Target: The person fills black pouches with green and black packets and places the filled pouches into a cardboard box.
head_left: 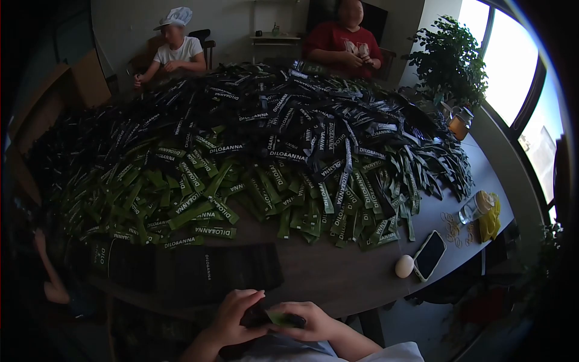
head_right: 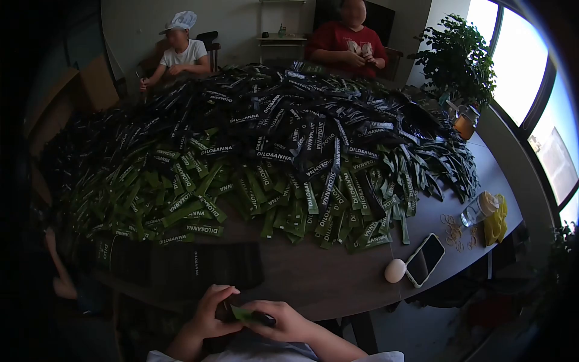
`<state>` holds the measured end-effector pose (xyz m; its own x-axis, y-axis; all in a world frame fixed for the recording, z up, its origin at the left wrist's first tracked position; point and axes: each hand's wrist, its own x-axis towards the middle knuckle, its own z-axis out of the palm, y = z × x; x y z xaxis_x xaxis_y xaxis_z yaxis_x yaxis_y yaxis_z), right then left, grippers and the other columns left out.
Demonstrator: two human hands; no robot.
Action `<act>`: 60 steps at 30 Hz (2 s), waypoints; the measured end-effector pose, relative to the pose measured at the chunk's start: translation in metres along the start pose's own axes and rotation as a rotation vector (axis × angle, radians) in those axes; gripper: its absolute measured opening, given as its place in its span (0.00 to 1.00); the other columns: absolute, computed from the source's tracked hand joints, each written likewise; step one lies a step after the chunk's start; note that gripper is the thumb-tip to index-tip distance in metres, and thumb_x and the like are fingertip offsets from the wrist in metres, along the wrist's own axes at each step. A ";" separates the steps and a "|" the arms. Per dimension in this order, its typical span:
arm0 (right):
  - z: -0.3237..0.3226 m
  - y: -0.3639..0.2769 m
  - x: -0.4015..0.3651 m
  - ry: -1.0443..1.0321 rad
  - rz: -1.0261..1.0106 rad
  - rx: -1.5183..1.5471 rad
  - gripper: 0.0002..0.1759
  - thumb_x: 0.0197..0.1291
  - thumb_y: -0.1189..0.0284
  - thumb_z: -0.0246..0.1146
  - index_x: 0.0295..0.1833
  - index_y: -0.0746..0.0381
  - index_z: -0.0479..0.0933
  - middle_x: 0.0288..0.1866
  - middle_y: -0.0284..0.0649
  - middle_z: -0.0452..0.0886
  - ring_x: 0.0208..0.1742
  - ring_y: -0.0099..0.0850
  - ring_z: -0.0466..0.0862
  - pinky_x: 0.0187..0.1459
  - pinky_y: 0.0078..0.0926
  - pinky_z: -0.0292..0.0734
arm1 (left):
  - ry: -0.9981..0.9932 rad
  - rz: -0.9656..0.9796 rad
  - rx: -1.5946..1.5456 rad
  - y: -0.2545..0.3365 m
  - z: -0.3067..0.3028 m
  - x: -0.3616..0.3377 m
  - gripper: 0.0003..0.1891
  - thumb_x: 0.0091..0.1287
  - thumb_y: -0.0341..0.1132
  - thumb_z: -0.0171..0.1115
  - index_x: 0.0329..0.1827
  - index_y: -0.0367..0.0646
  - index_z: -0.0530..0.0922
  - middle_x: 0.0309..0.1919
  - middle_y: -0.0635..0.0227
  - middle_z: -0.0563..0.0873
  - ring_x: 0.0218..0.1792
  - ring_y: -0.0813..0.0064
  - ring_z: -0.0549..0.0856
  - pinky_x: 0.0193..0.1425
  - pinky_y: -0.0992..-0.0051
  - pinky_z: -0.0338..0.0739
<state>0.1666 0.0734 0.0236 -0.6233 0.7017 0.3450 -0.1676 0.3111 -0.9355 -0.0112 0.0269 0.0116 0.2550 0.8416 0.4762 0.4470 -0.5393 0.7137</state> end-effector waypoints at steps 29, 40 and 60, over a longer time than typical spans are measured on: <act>0.003 -0.009 0.015 -0.024 -0.184 -0.623 0.13 0.47 0.64 0.65 0.37 0.59 0.78 0.35 0.31 0.80 0.46 0.29 0.76 0.57 0.42 0.60 | 0.200 0.008 0.350 0.002 0.008 0.002 0.50 0.37 0.53 0.69 0.63 0.35 0.58 0.52 0.60 0.70 0.49 0.66 0.72 0.48 0.66 0.60; -0.016 -0.019 0.035 -0.388 -0.205 -0.531 0.11 0.47 0.73 0.64 0.38 0.63 0.76 0.36 0.37 0.79 0.48 0.35 0.76 0.56 0.42 0.62 | -0.157 -0.619 -0.209 0.013 -0.021 0.006 0.46 0.40 0.31 0.75 0.64 0.39 0.58 0.40 0.61 0.79 0.40 0.74 0.80 0.46 0.77 0.74; 0.050 0.006 0.034 -0.079 0.059 -0.140 0.05 0.49 0.79 0.61 0.34 0.69 0.76 0.25 0.40 0.77 0.25 0.31 0.75 0.31 0.23 0.68 | 0.317 -0.363 -0.502 0.015 -0.042 -0.048 0.05 0.60 0.28 0.57 0.35 0.35 0.76 0.25 0.65 0.78 0.26 0.79 0.76 0.29 0.81 0.68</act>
<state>0.1061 0.0665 0.0261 -0.6879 0.6705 0.2778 -0.0241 0.3614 -0.9321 -0.0532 -0.0228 0.0208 -0.1329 0.9629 0.2349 -0.0138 -0.2387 0.9710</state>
